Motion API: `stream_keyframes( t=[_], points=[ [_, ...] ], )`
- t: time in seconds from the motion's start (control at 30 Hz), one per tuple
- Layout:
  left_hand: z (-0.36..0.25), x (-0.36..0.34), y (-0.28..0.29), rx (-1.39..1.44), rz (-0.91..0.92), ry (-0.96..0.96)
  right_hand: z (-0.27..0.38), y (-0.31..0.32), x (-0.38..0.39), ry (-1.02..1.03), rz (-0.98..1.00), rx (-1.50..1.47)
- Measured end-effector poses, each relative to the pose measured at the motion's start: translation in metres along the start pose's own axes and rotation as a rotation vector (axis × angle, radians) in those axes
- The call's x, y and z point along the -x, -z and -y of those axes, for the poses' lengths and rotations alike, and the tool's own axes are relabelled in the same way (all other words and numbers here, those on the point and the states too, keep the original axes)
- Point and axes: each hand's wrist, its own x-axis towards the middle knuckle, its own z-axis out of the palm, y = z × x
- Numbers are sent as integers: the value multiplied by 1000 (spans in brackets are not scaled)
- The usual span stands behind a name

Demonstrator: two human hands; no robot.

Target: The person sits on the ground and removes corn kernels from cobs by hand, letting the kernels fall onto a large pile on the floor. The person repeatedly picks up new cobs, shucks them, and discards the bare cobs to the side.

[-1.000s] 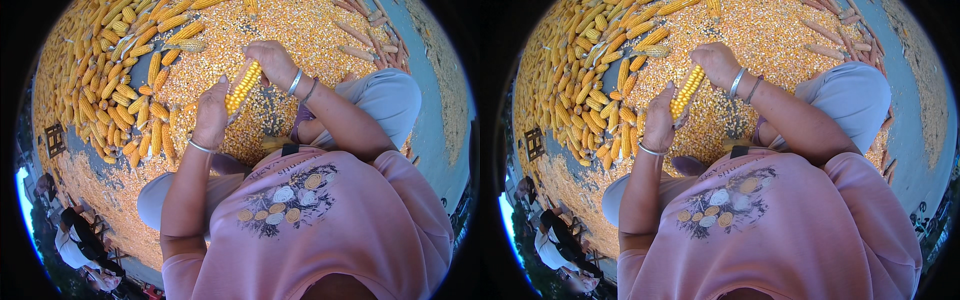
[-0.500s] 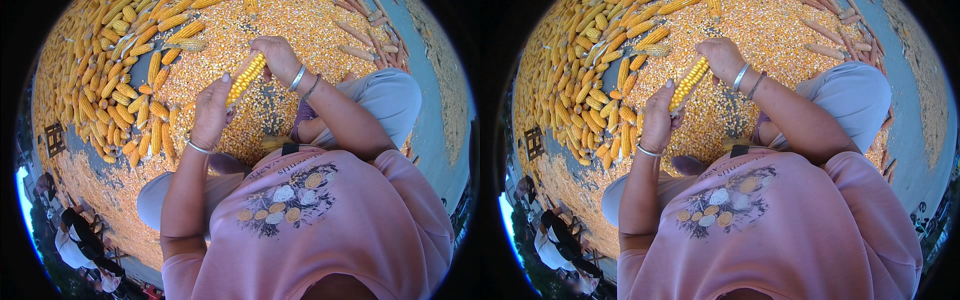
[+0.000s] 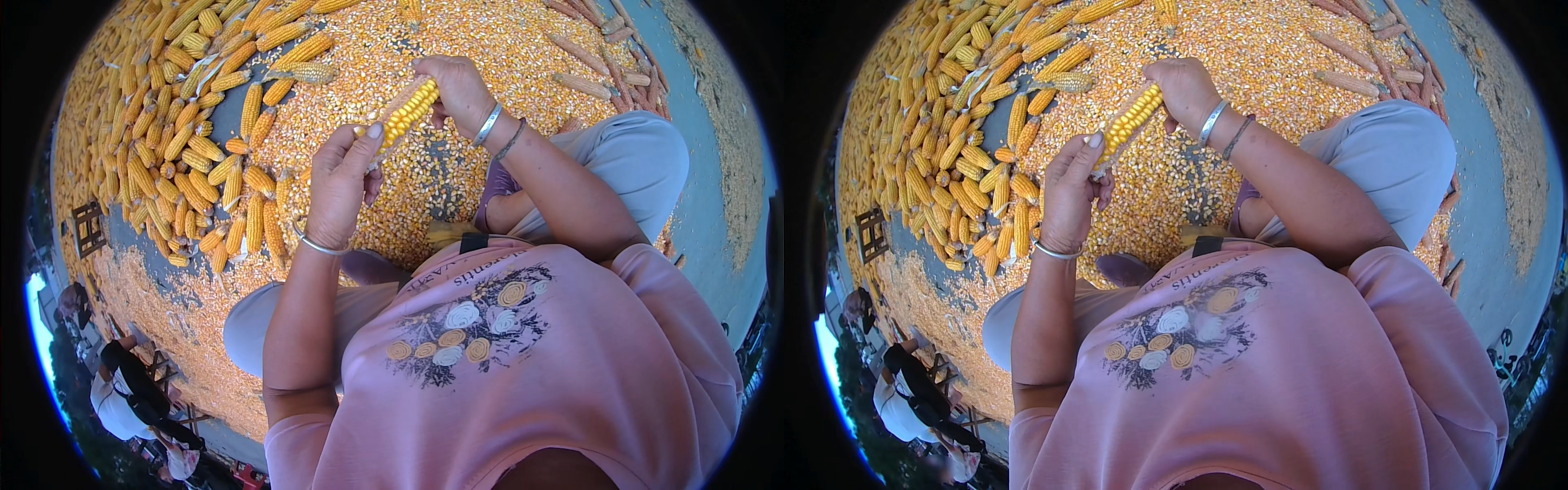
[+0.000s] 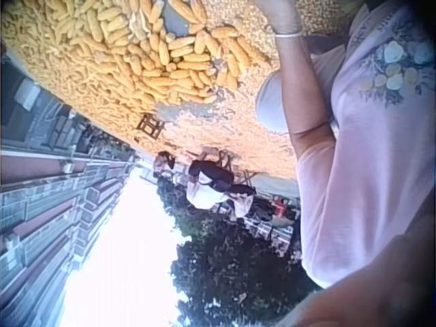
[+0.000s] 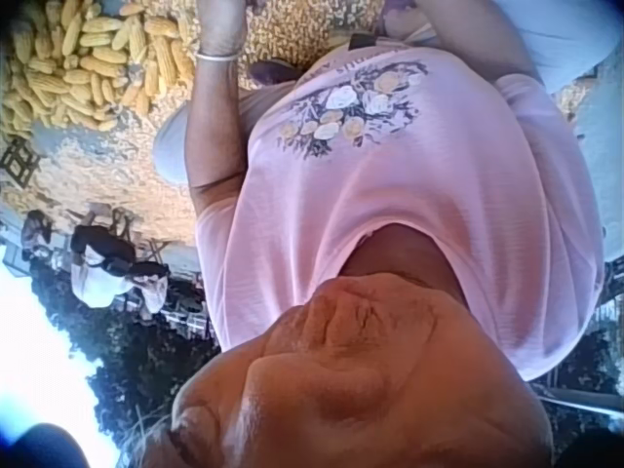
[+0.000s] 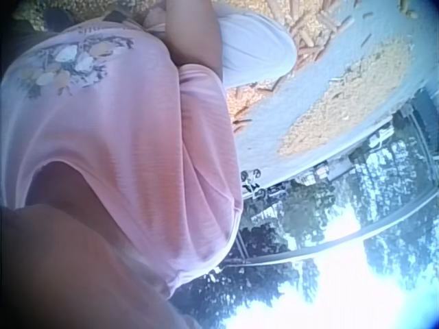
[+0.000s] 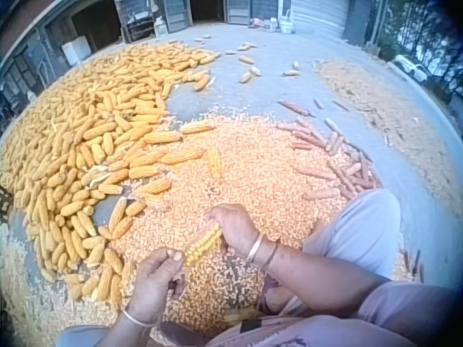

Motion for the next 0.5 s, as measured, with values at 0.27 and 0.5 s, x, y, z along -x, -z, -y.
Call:
stream_keyframes(
  t=[0.27, 0.5],
  points=[
    [1, -2, -1, 173, -138, -68, -7, -10, 6, -52, -57, -38],
    [0, -5, 11, 276, -182, 23, -4, -15, 15, -94, -32, 24]
  ],
)
